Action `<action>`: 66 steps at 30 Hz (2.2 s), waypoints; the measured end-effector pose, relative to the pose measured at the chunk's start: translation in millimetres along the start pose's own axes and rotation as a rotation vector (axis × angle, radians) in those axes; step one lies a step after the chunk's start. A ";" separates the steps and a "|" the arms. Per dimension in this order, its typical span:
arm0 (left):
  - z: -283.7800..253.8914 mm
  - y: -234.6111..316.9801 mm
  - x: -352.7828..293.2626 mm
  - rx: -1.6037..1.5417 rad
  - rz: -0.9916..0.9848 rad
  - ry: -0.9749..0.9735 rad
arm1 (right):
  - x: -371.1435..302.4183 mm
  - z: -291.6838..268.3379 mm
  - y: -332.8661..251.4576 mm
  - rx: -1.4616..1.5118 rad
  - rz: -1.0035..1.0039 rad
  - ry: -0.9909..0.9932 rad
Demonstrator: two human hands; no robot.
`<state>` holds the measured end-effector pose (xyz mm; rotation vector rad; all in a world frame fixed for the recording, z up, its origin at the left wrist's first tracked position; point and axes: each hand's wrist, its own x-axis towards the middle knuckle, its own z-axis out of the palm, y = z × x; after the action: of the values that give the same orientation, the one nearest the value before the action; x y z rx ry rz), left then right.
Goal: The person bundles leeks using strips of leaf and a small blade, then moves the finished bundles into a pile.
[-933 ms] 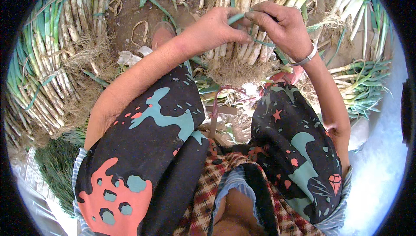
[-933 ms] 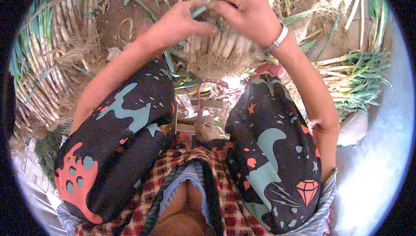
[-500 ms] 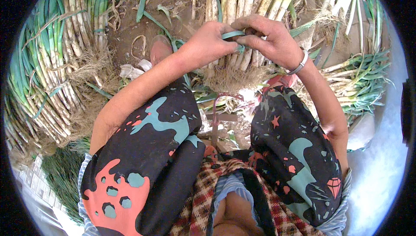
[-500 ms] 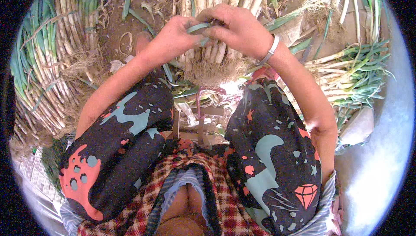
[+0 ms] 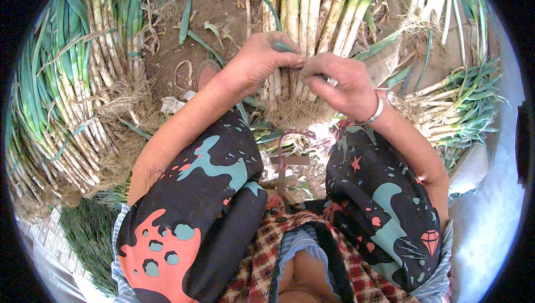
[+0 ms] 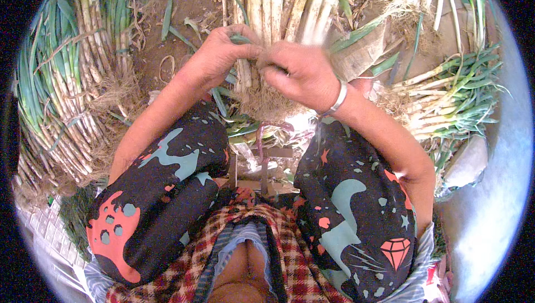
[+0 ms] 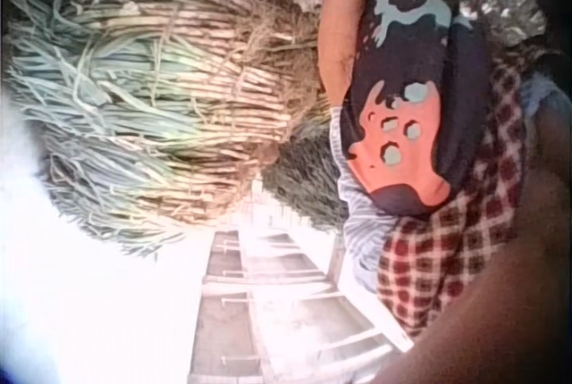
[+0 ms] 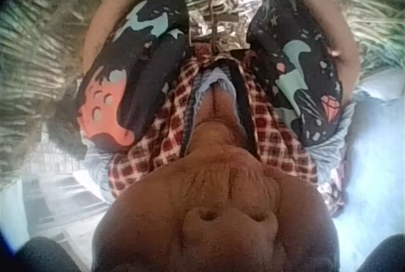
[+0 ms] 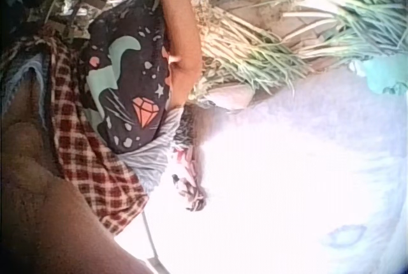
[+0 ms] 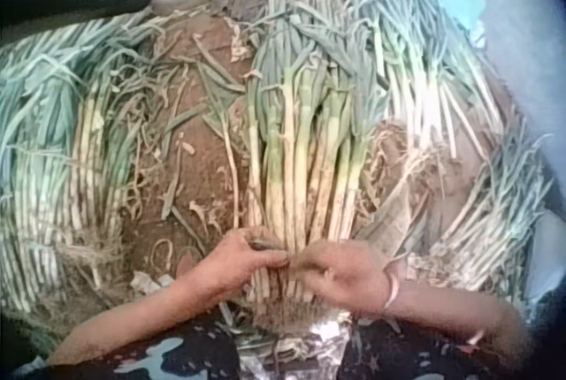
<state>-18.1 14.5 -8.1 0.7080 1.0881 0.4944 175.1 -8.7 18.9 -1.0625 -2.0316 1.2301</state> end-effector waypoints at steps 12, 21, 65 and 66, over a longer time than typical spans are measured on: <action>4.4 4.9 -2.5 0.481 0.163 0.038 | -11.6 8.0 15.3 0.181 0.208 -0.120; 7.7 -3.3 18.1 1.241 1.035 0.049 | -7.7 23.3 46.6 0.115 0.428 0.088; -52.3 21.2 86.0 0.070 0.004 0.053 | 39.7 -62.6 127.8 0.773 0.810 0.600; -60.0 10.2 96.8 0.020 0.012 0.048 | 48.7 -58.2 124.2 0.863 0.818 0.610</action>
<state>-35.3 103.4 -77.9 0.7232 1.1357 0.5136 236.0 93.8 -64.5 -1.5546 -0.4633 1.6350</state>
